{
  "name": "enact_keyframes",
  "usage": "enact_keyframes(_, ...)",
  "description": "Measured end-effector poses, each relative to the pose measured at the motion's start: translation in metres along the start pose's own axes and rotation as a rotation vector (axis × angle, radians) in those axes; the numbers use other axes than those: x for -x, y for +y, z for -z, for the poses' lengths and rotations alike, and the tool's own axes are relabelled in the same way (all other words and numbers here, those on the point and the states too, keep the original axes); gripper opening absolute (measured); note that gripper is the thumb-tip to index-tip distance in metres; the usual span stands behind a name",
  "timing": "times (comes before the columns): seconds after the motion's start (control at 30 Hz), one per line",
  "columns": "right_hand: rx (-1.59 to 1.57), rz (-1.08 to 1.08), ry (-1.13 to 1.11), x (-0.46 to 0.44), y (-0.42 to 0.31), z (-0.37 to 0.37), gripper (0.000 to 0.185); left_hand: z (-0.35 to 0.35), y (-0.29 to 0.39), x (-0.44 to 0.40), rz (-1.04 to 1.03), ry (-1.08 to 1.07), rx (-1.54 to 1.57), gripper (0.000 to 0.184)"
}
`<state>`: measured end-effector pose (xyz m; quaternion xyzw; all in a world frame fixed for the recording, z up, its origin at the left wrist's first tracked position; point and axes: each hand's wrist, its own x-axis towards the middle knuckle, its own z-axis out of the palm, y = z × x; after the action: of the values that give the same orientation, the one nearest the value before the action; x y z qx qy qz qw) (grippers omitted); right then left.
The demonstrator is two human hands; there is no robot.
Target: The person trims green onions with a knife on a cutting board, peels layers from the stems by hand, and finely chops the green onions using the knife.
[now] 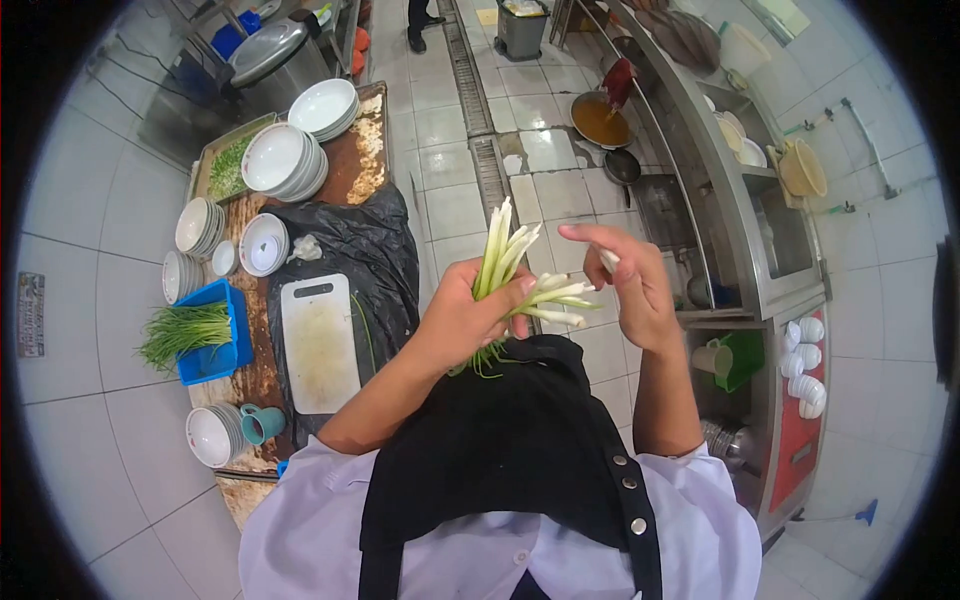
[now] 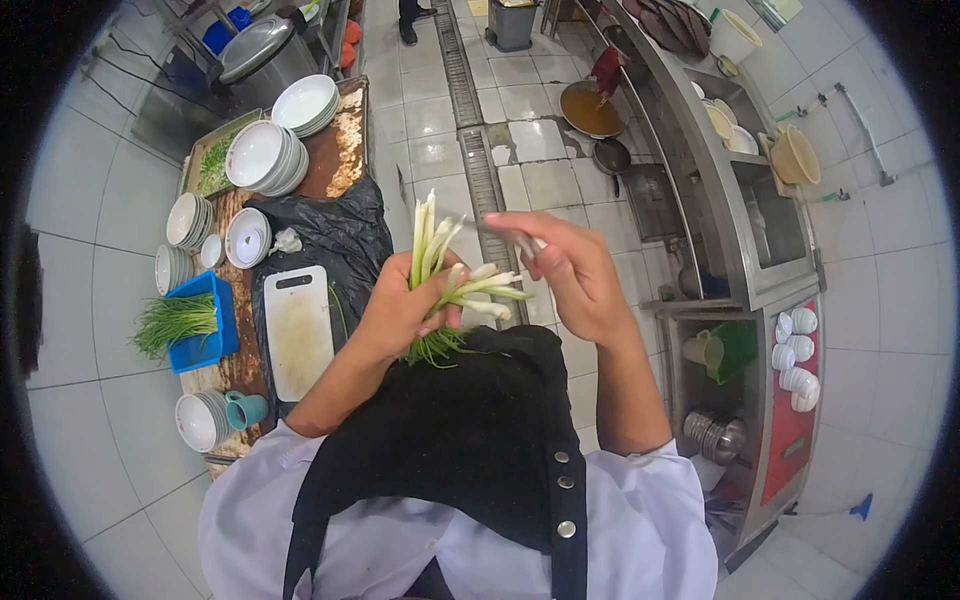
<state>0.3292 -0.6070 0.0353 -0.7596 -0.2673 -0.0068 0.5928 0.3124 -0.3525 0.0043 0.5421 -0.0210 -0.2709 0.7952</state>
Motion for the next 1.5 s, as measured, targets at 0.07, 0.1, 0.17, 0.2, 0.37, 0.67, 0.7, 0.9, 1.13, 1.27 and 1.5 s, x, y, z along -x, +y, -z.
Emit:
enact_keyframes(0.07, 0.092, 0.089, -0.07, -0.002, -0.003, 0.003, 0.055, 0.0, -0.003, -0.001, 0.012, -0.029, 0.071, 0.024)
enact_keyframes(0.1, 0.118, 0.115, -0.106, -0.002, -0.003, 0.004, 0.054, 0.001, -0.002, -0.001, 0.021, -0.061, 0.1, 0.024)
enact_keyframes(0.17, 0.095, 0.085, -0.182, -0.001, -0.004, 0.004, 0.053, 0.004, -0.002, -0.001, 0.034, -0.103, 0.144, 0.024)
enact_keyframes(0.2, 0.048, 0.038, -0.2, 0.0, -0.005, 0.005, 0.053, 0.005, -0.002, -0.001, 0.038, -0.113, 0.159, 0.023)
enact_keyframes(0.37, -0.141, -0.043, -0.19, 0.011, 0.003, -0.002, 0.053, -0.009, 0.008, 0.007, -0.041, -0.071, 0.161, 0.02)
enact_keyframes(0.67, -0.012, 0.047, -0.088, 0.014, 0.002, -0.009, 0.058, -0.006, 0.004, 0.006, -0.057, -0.121, 0.181, 0.019)
enact_keyframes(0.7, 0.009, 0.055, -0.085, 0.014, 0.001, -0.008, 0.058, -0.006, 0.004, 0.007, -0.043, -0.122, 0.186, 0.019)
enact_keyframes(0.9, 0.037, 0.05, -0.102, 0.014, -0.004, -0.007, 0.058, -0.006, 0.004, 0.007, 0.002, -0.171, 0.202, 0.019)
enact_keyframes(1.13, 0.011, 0.049, -0.099, 0.019, 0.0, -0.01, 0.055, -0.005, -0.001, 0.007, 0.016, -0.171, 0.255, 0.016)
enact_keyframes(1.27, -0.015, 0.037, -0.104, 0.022, 0.003, -0.013, 0.049, -0.001, -0.004, 0.006, 0.016, -0.202, 0.252, 0.015)
enact_keyframes(1.5, -0.067, 0.073, -0.027, 0.026, 0.011, -0.022, 0.047, -0.003, -0.006, 0.007, -0.005, -0.161, 0.184, 0.017)
